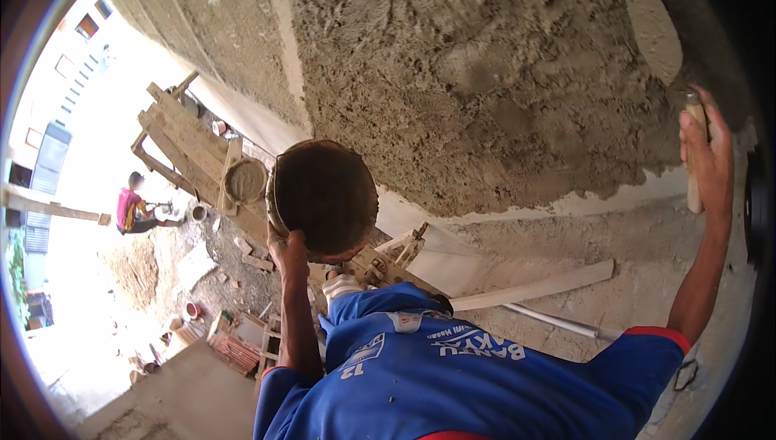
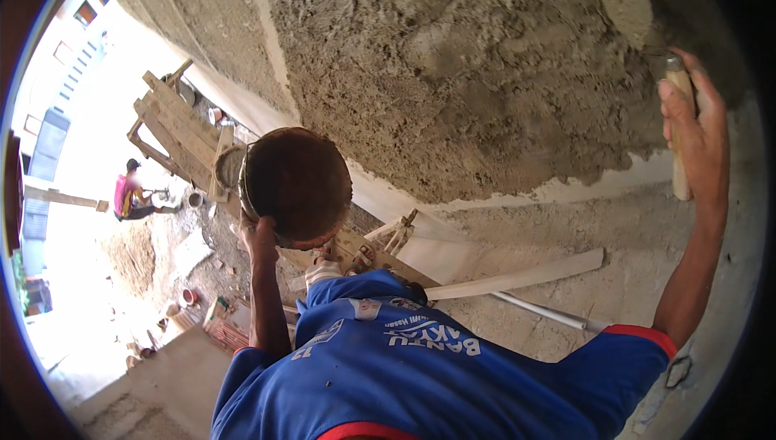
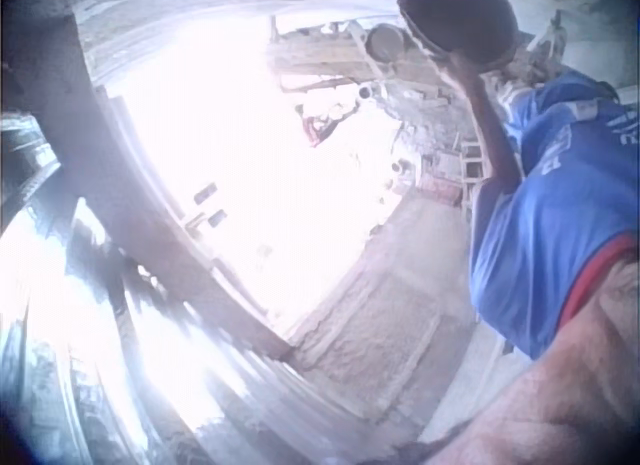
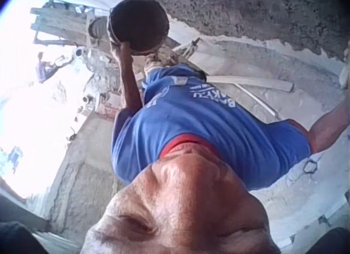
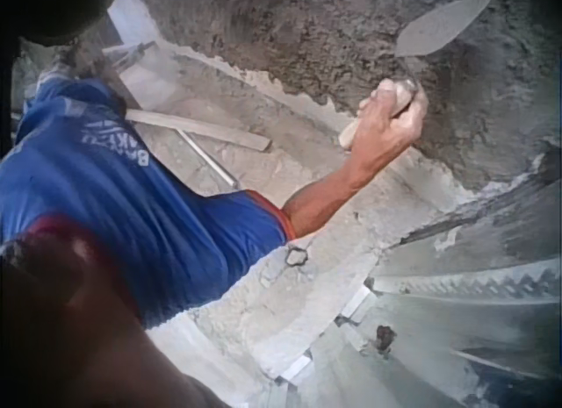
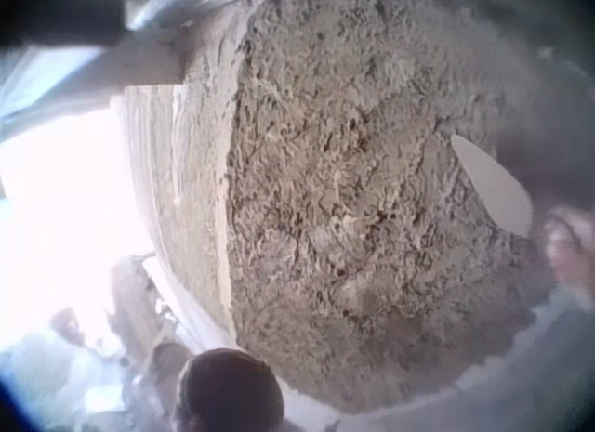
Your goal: The person applies mortar to a wall using a trowel from a bucket, then levels and smooths the surface by sliding a long wooden board across it.
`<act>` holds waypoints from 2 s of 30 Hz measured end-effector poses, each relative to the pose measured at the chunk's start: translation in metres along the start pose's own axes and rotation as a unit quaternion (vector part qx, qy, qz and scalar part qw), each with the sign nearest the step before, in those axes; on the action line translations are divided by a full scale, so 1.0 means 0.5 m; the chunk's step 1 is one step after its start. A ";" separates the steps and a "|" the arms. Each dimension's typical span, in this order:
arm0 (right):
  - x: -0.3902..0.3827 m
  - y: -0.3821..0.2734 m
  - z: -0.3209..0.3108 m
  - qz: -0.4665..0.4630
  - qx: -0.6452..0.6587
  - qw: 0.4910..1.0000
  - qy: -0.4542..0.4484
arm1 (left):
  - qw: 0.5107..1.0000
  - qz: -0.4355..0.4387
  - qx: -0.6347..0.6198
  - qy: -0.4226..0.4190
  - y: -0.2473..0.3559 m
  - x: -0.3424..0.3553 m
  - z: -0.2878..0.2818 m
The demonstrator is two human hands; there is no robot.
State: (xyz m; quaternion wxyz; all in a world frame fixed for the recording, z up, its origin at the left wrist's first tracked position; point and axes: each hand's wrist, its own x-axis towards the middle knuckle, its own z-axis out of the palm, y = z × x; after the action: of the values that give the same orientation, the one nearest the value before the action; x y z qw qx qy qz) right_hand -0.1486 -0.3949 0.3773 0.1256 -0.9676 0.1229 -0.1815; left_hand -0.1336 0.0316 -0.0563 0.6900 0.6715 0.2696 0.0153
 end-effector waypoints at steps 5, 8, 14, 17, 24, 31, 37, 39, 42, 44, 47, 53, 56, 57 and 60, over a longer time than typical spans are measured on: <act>-0.123 0.084 0.178 0.228 0.280 0.886 -0.291 | 0.996 0.060 0.023 -0.065 -0.004 -0.012 0.039; -0.229 0.064 0.371 0.189 0.316 0.816 -0.446 | 0.993 0.054 0.029 -0.098 -0.003 -0.029 0.066; -0.316 0.019 0.596 0.339 0.462 0.614 -0.543 | 0.982 0.101 -0.014 -0.157 0.039 -0.078 0.128; -0.320 -0.006 0.646 0.399 0.486 0.626 -0.462 | 0.975 0.133 0.081 -0.160 0.070 -0.109 0.149; -0.299 -0.023 0.712 -0.188 0.157 0.936 -0.252 | 0.930 0.191 0.196 -0.246 0.144 -0.115 0.173; -0.259 -0.025 0.631 -0.487 -0.150 0.808 -0.295 | 0.908 0.241 0.185 -0.291 0.153 -0.052 0.178; -0.214 0.012 0.546 -0.337 -0.155 0.862 -0.345 | 0.911 0.246 0.208 -0.257 0.145 -0.055 0.186; -0.228 0.032 0.560 -0.366 -0.110 0.882 -0.277 | 0.907 0.216 0.217 -0.288 0.142 -0.061 0.197; -0.288 0.040 0.602 -0.458 0.001 0.863 -0.211 | 0.910 0.179 0.230 -0.294 0.138 -0.059 0.216; -0.321 0.047 0.607 -0.305 -0.031 0.845 -0.438 | 0.922 0.185 0.178 -0.292 0.132 -0.054 0.222; -0.329 0.068 0.574 -0.342 -0.134 0.885 -0.286 | 0.908 0.197 0.210 -0.304 0.123 -0.055 0.219; -0.268 0.061 0.550 -0.257 -0.269 0.881 -0.291 | 0.880 0.242 0.293 -0.285 0.138 -0.088 0.234; -0.272 0.050 0.572 -0.232 -0.168 0.889 -0.356 | 0.886 0.284 0.229 -0.287 0.158 -0.099 0.251; -0.280 0.050 0.579 -0.213 -0.133 0.887 -0.388 | 0.886 0.259 0.246 -0.295 0.164 -0.101 0.255; -0.315 0.062 0.596 -0.068 -0.019 0.909 -0.412 | 0.888 0.213 0.269 -0.307 0.172 -0.109 0.263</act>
State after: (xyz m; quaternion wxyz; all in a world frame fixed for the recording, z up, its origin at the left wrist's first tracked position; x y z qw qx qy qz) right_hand -0.1832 -0.3205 0.0491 0.1338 -0.9646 -0.0020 0.2274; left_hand -0.0990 -0.1016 0.0372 0.5118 0.8435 -0.1118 -0.1183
